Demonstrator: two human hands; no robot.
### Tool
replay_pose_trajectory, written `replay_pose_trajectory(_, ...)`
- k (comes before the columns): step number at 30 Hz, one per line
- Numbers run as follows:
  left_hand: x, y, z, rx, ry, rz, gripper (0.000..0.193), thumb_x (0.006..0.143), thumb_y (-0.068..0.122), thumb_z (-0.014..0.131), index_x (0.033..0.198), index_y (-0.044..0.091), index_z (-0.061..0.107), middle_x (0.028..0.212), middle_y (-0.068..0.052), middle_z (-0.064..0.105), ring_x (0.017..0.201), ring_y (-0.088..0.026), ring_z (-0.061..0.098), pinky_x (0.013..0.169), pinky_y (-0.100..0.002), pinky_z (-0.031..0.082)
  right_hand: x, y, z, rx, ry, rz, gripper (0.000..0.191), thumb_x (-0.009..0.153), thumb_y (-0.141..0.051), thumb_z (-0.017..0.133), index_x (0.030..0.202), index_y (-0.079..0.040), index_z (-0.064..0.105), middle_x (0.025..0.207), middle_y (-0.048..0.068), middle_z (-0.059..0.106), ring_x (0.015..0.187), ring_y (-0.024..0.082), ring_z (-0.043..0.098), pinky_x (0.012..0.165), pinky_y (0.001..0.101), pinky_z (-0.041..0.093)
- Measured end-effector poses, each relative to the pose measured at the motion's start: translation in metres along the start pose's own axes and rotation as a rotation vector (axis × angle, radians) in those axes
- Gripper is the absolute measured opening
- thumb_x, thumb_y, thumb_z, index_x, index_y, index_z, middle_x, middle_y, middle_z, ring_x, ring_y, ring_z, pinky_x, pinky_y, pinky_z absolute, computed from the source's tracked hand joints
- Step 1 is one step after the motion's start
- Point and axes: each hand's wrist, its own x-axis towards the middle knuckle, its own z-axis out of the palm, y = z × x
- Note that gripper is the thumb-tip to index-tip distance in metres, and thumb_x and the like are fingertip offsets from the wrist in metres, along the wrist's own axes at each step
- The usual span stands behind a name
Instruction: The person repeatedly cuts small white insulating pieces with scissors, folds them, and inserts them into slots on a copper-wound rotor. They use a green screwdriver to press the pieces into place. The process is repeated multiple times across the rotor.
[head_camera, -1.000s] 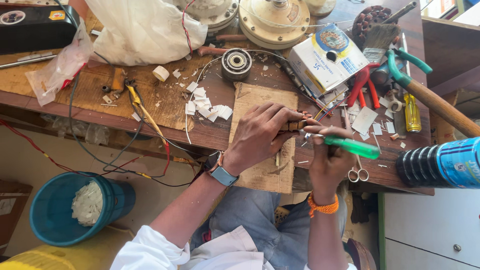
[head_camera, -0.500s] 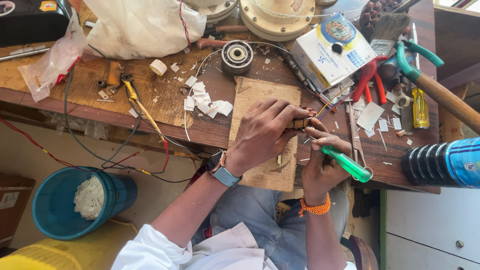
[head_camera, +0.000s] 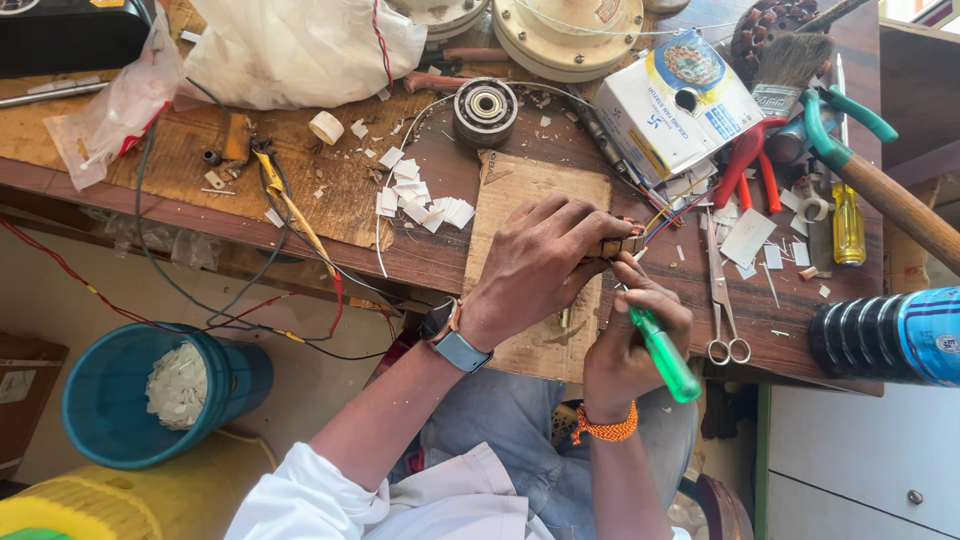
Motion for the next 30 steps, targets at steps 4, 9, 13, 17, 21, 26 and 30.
replay_pose_trajectory(4,0.001,-0.006,-0.008,-0.058,-0.048,0.071,0.052,0.088,0.028,0.079,0.135,0.018,0.059,0.119,-0.002,0.066,0.113,-0.025,0.062,0.100,-0.042,0.049,0.007,-0.004,-0.026,-0.008,-0.040,0.139,0.020,0.106,-0.006,0.070,0.118,-0.001,0.055,0.112,0.020,0.070,0.109,0.028,0.072,0.096,0.0345,0.058)
replay_pose_trajectory(9,-0.023,-0.034,-0.046,-0.341,0.133,0.038,0.062,0.095,0.028,0.078,0.149,0.020,0.049,0.142,-0.007,0.059,0.130,-0.029,0.060,0.115,-0.041,0.050,0.059,0.007,-0.084,-0.106,-0.305,0.501,0.016,0.107,-0.007,0.068,0.121,-0.002,0.062,0.103,0.010,0.072,0.092,0.021,0.073,0.081,0.0329,0.062)
replay_pose_trajectory(13,-0.048,-0.062,-0.098,0.175,0.326,-0.215,0.021,0.094,0.015,0.076,0.114,0.013,0.073,0.109,-0.007,0.073,0.107,-0.029,0.062,0.097,-0.041,0.050,0.075,0.026,-0.095,-0.748,-0.701,0.493,0.023,0.097,-0.007,0.077,0.119,0.000,0.074,0.095,0.017,0.072,0.082,0.025,0.069,0.072,0.0342,0.052)
replay_pose_trajectory(17,-0.071,-0.072,-0.129,0.334,0.170,-0.346,0.014,0.093,0.015,0.076,0.107,0.011,0.074,0.103,-0.007,0.074,0.101,-0.029,0.061,0.090,-0.040,0.051,0.065,0.028,-0.079,-0.785,-0.530,0.190,0.024,0.098,-0.009,0.082,0.118,0.001,0.074,0.105,0.014,0.076,0.089,0.022,0.070,0.079,0.0320,0.052)
replay_pose_trajectory(21,-0.069,-0.080,-0.123,0.486,0.070,-0.251,0.021,0.085,0.015,0.076,0.106,0.016,0.077,0.106,-0.006,0.072,0.103,-0.028,0.058,0.092,-0.038,0.051,0.055,0.007,-0.078,-0.496,-0.249,0.375,0.018,0.108,-0.013,0.071,0.121,-0.001,0.066,0.105,0.011,0.069,0.080,0.016,0.062,0.066,0.0255,0.049)
replay_pose_trajectory(26,-0.056,-0.089,-0.117,0.628,-0.080,0.018,0.018,0.078,0.010,0.077,0.092,0.021,0.076,0.116,-0.004,0.069,0.111,-0.027,0.057,0.089,-0.042,0.048,0.043,0.005,-0.114,-0.330,-0.168,0.583,0.012,0.112,-0.016,0.062,0.120,-0.008,0.063,0.106,-0.001,0.069,0.078,0.007,0.059,0.061,0.0197,0.043)
replay_pose_trajectory(30,-0.051,-0.083,-0.119,0.451,-0.102,-0.118,0.017,0.080,0.015,0.082,0.092,0.013,0.070,0.110,-0.004,0.069,0.110,-0.028,0.061,0.091,-0.044,0.050,0.028,0.027,-0.158,-0.288,-0.144,0.611,0.015,0.114,-0.020,0.059,0.121,-0.008,0.066,0.099,-0.003,0.067,0.077,0.006,0.058,0.069,0.0208,0.050)
